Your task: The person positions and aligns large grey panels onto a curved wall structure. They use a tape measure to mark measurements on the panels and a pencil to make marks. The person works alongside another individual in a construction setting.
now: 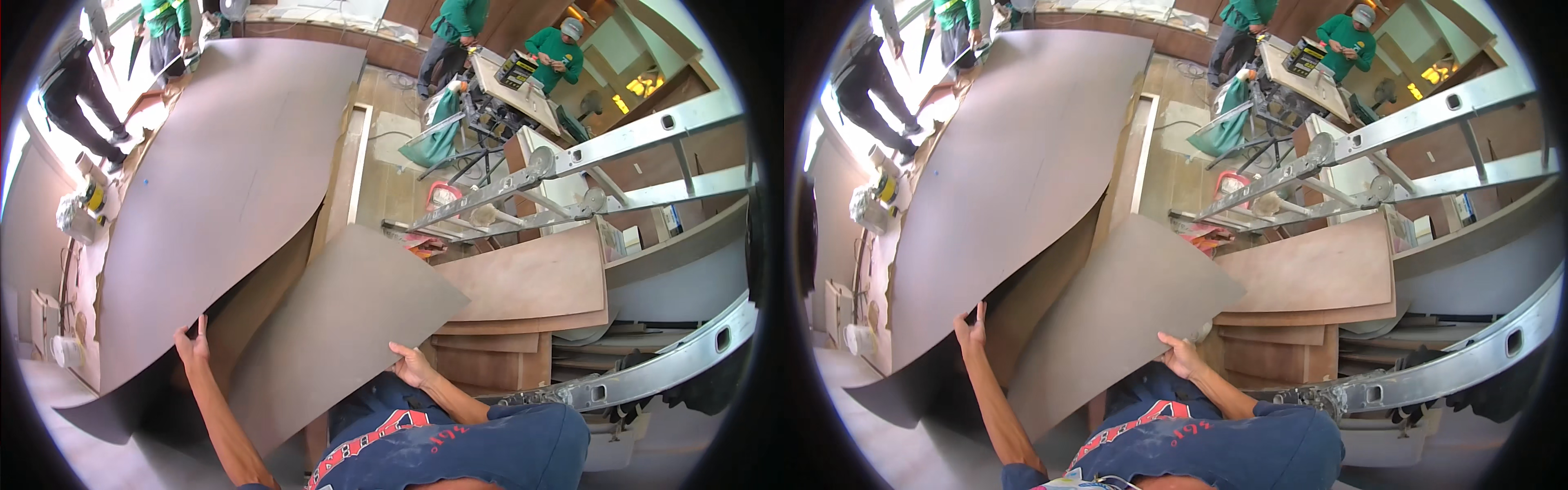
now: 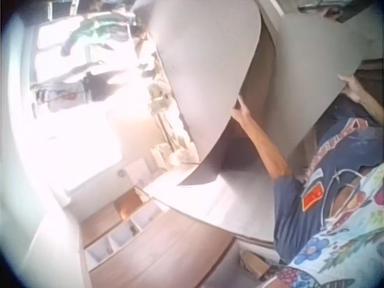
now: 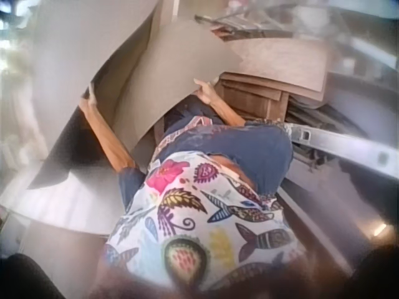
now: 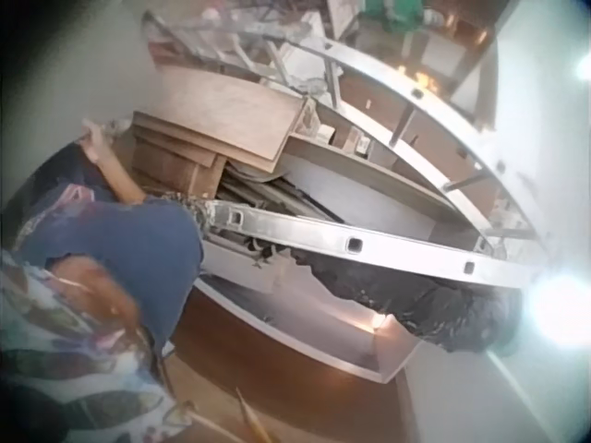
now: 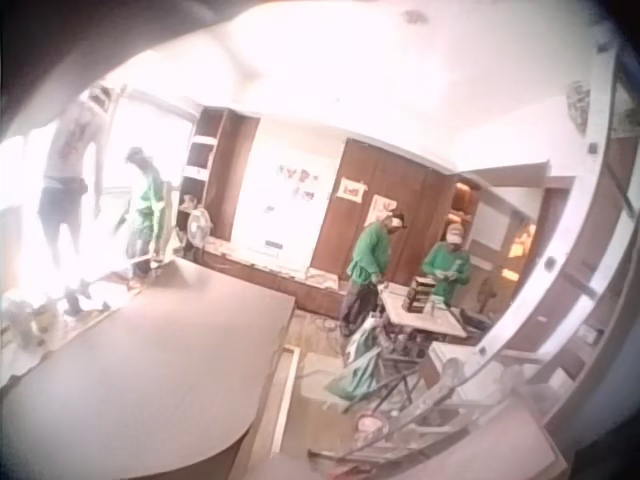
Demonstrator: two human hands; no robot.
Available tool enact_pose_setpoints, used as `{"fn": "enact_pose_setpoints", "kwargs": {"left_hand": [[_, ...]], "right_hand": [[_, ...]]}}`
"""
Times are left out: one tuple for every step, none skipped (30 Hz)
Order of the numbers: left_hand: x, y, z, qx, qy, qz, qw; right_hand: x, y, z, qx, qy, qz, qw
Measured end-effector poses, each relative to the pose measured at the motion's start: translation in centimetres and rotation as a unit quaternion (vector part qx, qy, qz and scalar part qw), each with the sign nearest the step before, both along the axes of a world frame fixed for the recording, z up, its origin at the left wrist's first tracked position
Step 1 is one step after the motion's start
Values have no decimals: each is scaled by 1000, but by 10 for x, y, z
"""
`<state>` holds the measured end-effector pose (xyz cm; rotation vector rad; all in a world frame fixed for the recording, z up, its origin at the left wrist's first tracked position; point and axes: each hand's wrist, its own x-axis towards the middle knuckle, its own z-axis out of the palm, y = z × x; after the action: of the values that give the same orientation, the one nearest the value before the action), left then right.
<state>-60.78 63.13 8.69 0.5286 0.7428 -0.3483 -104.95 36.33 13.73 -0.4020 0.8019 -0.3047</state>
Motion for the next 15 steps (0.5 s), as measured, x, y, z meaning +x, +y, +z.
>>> {"fn": "enact_pose_setpoints", "kwargs": {"left_hand": [[-3, 10, -5, 22, -49, -20, 998], [2, 13, -21, -9, -126, -69, 990], [3, 12, -23, -21, -141, -83, 986], [-6, -3, -4, 20, -166, -106, 980], [-16, -15, 21, 64, -191, -127, 971], [-16, -16, 25, 85, -187, -113, 972], [-22, -21, 24, 87, -167, -82, 979], [-27, -26, 23, 86, -144, -47, 985], [-32, -27, 25, 94, -114, -8, 989], [-36, -32, 27, 107, -84, 26, 990], [-39, -42, 34, 123, -48, 45, 990], [-41, -41, 36, 134, -14, 59, 989], [-45, -40, 31, 138, -8, 66, 988], [-49, -40, 26, 143, -2, 70, 987], [-53, -38, 22, 150, 3, 70, 986]], "right_hand": [[6, 1, 4, 3, 1, -4, 1000], [13, -1, 8, 4, 3, -6, 1000], [14, -4, 4, -14, 27, -22, 999], [7, -7, -9, -24, 57, -28, 998], [-8, -18, -31, -6, 61, 5, 998], [-23, -28, -54, 17, 62, 49, 997], [-35, -32, -71, 29, 70, 62, 995], [-41, -37, -85, 31, 74, 69, 994], [-43, -36, -100, 52, 69, 86, 993], [-46, -36, -111, 65, 66, 95, 991], [-49, -38, -120, 69, 61, 88, 992], [-52, -39, -125, 76, 69, 107, 989], [-53, -47, -132, 73, 74, 114, 988], [-54, -51, -139, 72, 79, 117, 987], [-56, -51, -147, 68, 90, 144, 983]]}}
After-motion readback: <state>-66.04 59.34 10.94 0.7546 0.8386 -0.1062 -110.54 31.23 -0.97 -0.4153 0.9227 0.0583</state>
